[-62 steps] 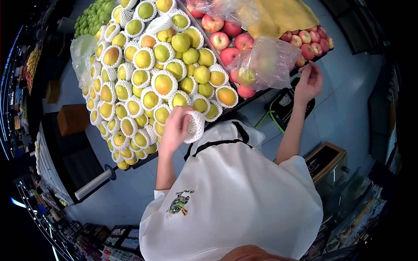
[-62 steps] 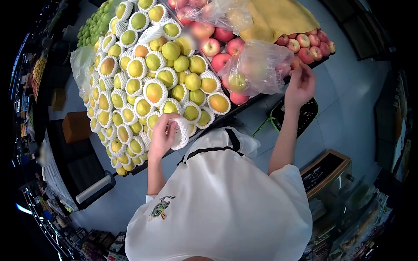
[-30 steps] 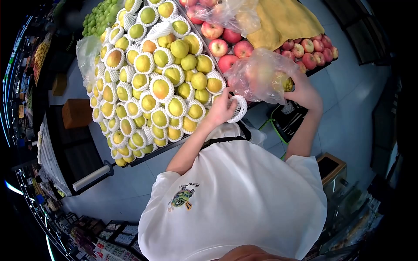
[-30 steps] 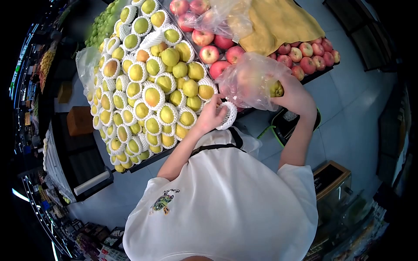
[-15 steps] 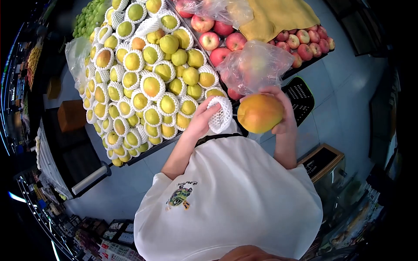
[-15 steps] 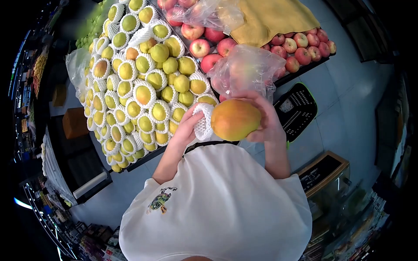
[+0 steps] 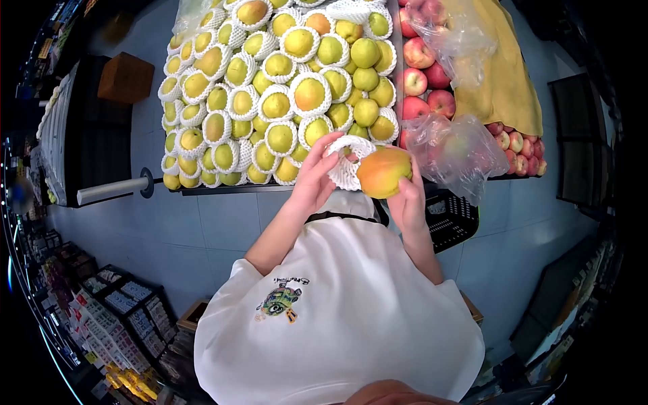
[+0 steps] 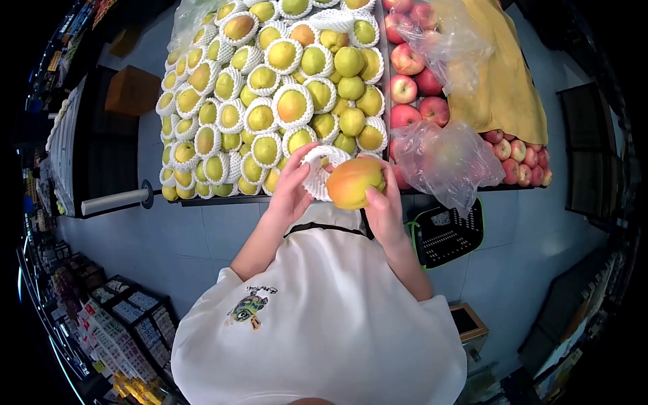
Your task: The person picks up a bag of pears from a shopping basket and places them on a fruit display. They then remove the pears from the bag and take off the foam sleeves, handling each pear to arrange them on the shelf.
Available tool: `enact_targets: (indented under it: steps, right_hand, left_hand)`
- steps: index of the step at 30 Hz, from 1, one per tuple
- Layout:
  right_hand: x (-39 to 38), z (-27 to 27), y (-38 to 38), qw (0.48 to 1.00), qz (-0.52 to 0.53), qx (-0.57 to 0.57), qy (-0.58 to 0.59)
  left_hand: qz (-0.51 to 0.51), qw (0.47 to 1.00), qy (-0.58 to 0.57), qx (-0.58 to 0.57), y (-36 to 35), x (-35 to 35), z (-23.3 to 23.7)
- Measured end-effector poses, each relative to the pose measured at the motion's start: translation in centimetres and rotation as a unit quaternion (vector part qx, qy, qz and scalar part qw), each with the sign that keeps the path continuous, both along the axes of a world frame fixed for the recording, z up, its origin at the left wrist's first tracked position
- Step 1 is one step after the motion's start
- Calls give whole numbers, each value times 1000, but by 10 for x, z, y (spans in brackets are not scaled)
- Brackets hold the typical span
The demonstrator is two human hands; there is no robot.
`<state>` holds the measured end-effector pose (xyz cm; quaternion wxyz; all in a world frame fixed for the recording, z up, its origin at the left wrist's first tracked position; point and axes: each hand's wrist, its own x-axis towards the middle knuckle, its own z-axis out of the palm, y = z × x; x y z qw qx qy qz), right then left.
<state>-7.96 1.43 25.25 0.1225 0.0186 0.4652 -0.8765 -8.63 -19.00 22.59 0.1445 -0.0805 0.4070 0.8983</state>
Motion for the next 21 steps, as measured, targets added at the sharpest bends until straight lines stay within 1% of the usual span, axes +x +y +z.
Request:
enact_targets:
  steps: [1, 2, 3, 5, 6, 7, 8, 9, 10, 11, 13, 14, 15, 16, 17, 19, 21]
  right_hand:
    - [-2, 1, -5, 1000, 14, 4, 3]
    - [-3, 0, -11, 999, 12, -42, -32]
    - [-3, -1, -15, 994, 9, -86, -67]
    - [-7, -1, -21, 996, 38, -61, -47]
    - [-9, 2, -24, 992, 73, -88, -47]
    - [-10, 4, -28, 986, 106, -116, -47]
    - [-10, 1, -33, 986, 114, -114, -47]
    - [-11, -3, -40, 989, 115, -79, -44]
    - [-13, -4, -46, 992, 115, -44, -41]
    - [-15, -5, -54, 991, 119, -42, -39]
    - [-18, -2, -73, 994, 110, -10, -15]
    - [-17, -1, -79, 994, 112, -10, -14]
    - [-16, 0, -84, 991, 126, -24, -49]
    - [-15, 0, -89, 986, 140, -37, -83]
    - [-16, 2, -92, 986, 140, -37, -84]
    - [-21, 6, -96, 957, 257, -93, -94]
    - [-15, 2, -104, 958, 251, -100, -94]
  left_hand:
    - [8, 994, -13, 111, -6, 3, 2]
    - [15, 992, 3, 126, -11, 7, -9]
    - [27, 991, 5, 130, -15, 9, -3]
    - [48, 957, -75, 277, -23, 13, 11]
    - [40, 963, -43, 263, -27, 16, 4]
    - [49, 962, -40, 265, -31, 19, -2]
    - [35, 968, -13, 248, -34, 21, -7]
    - [19, 973, 13, 231, -37, 22, -8]
    - [23, 980, 15, 199, -40, 21, -7]
    - [26, 979, 17, 200, -42, 20, -7]
    - [70, 992, -7, 103, -47, 17, -9]
    - [77, 992, -7, 103, -51, 14, -9]
    - [78, 992, -6, 104, -57, 11, -3]
    - [74, 989, -40, 119, -63, 9, 7]
    - [69, 986, -75, 134, -68, 8, 11]
    - [61, 989, -71, 117, -80, 6, -13]
    - [4, 992, -29, 126, -89, 6, -30]
